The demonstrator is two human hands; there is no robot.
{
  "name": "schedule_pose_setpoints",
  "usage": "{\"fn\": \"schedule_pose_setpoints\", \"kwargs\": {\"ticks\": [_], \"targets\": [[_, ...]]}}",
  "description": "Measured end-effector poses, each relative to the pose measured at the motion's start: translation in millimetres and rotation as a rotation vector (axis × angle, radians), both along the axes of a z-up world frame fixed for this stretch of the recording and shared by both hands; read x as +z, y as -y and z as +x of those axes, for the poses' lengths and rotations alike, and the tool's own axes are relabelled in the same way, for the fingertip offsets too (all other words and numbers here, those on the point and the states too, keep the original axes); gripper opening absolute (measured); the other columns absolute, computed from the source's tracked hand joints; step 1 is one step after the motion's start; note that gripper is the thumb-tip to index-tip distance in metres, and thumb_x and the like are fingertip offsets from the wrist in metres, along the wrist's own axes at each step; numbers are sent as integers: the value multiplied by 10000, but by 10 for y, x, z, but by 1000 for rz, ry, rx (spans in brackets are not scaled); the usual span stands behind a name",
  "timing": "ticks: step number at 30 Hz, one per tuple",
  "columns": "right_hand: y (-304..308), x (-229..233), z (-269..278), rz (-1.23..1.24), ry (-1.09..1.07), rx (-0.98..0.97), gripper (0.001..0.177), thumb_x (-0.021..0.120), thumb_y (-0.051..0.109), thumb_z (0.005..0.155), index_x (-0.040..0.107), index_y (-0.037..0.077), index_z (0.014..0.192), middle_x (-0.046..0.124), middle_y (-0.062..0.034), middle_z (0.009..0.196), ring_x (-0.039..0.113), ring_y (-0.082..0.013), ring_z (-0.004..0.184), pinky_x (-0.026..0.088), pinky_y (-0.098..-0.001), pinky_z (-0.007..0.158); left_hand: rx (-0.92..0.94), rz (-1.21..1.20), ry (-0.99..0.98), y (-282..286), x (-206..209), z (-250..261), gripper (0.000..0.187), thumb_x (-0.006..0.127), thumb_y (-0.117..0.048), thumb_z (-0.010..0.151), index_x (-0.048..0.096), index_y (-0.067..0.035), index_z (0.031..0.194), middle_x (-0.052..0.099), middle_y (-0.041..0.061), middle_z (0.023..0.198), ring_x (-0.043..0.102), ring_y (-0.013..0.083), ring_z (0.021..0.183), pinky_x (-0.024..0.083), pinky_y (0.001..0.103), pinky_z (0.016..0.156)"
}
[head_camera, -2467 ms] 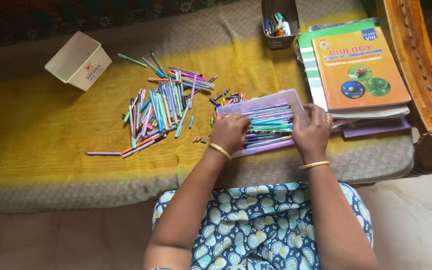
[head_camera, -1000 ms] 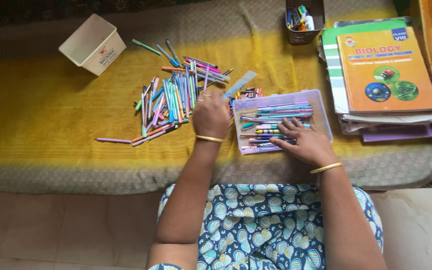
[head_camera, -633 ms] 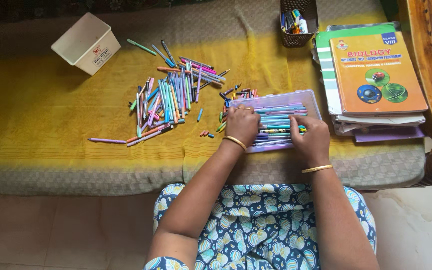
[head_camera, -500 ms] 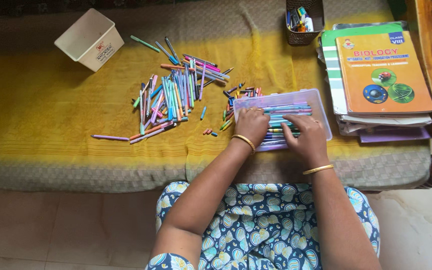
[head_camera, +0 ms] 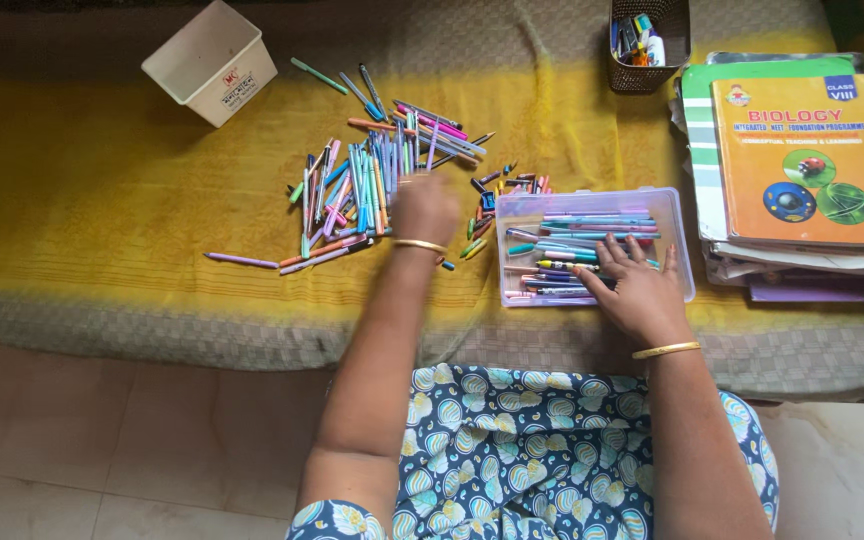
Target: The person sits on the floor and organizes scattered colored pens and pencils into a clear plastic container. They also stack several textbooks and notebooks on a wooden bench beside them.
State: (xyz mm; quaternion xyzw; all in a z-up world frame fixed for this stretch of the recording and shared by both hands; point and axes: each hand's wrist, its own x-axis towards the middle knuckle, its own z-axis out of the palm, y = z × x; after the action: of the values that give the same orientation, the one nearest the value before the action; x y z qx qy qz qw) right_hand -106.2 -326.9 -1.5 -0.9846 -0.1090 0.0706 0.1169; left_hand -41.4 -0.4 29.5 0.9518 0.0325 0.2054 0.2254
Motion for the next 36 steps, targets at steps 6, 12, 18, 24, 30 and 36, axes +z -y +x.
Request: {"fn": "schedule_pose_setpoints", "kwargs": {"ticks": [6,12,18,24,30,36], "targets": [[57,-64,52,39,-38,58,834,429,729,921,448,147,1518,297,-34,1643,232,-244,1529,102,-525,1212,362,84,-423,-877,-27,-118,441,875,-365,700,749,-151,1065,636,166,1204,590,426,1130,522,514,833],[83,-33,67,117,-115,103,761,506,683,891,507,210,1488,319,-18,1647,277,-244,1516,187,-486,1229,447,106,-588,-822,-114,-13,478,858,-394,790,733,-77,1125,707,178,1162,691,371,1088,575,492,897],[115,-59,68,144,-110,116,698,514,640,912,540,222,1471,352,-12,1631,290,-227,1518,208,-472,1222,421,98,-716,-1092,-201,-28,293,794,-192,820,769,-64,1083,733,210,1184,703,371,1118,588,460,927],[94,-46,57,176,-99,88,649,514,612,928,581,209,1432,391,-18,1614,328,-243,1496,238,-474,1202,477,40,-614,-1120,-128,-100,693,837,-156,732,531,13,1330,715,226,1144,708,376,1055,570,453,893],[-64,270,-68,324,265,0,332,648,414,1015,735,217,1267,684,-16,1388,609,-163,1313,428,-399,1169,231,14,-43,-788,172,-288,201,751,-112,864,759,-12,1038,726,238,1066,695,401,1009,553,470,893],[-268,651,-201,539,649,232,452,758,243,900,679,53,1302,715,-141,1212,661,-339,1123,484,-433,983,-593,82,302,653,267,-565,265,603,-89,831,749,-131,1049,672,72,906,659,304,878,515,461,746]]}}
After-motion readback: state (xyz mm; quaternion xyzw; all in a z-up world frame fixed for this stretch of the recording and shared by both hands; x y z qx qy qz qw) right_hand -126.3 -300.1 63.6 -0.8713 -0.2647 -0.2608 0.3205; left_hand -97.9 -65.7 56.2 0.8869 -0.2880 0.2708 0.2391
